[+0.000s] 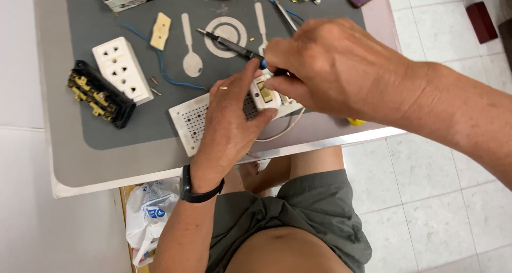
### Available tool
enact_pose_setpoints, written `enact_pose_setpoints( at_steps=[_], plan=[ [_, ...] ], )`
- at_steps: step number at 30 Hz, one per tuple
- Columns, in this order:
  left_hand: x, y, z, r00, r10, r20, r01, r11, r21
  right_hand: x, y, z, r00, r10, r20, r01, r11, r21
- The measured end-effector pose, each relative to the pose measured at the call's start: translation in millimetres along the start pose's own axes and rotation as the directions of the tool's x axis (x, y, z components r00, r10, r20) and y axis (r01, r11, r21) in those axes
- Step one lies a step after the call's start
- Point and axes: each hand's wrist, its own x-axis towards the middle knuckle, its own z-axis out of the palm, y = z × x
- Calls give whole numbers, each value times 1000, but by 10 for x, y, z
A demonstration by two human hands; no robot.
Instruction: Disassembling and inspecting an electrical outlet component using a screwdriver and pliers on a work mat.
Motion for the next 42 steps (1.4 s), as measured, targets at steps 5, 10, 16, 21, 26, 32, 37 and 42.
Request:
enact_pose_setpoints(
  at_steps=[5,10,16,21,26,32,37,42],
  plan=[
    [-13,-40,28,999,35,-37,-35,999,-2,-25,29,142,1000,0,18,1,999,-35],
    [-6,-57,39,999,20,-29,-19,1000,10,-26,63,216,1000,-23,1,23,999,-44],
    [-6,-56,39,999,26,-31,-25,1000,15,11,66,215,997,-72,9,72,989,-127],
    [-32,-120,83,999,18,-36,-17,1000,19,40,23,179,993,-108,44,112,990,-88],
    [-19,-96,60,1000,12,-17,-12,1000,9,42,28,185,995,-95,44,98,993,-67],
    [-21,-97,60,999,30,-30,-30,1000,9,95,17,176,990,-133,50,138,985,-100],
    [-24,-43,38,1000,-1,-26,1,1000,11,132,24,268,996,-52,65,64,979,-194],
    [-15,-50,32,999,33,-41,-33,999,-2,163,-63,154,975,-117,191,195,860,-472]
  ],
)
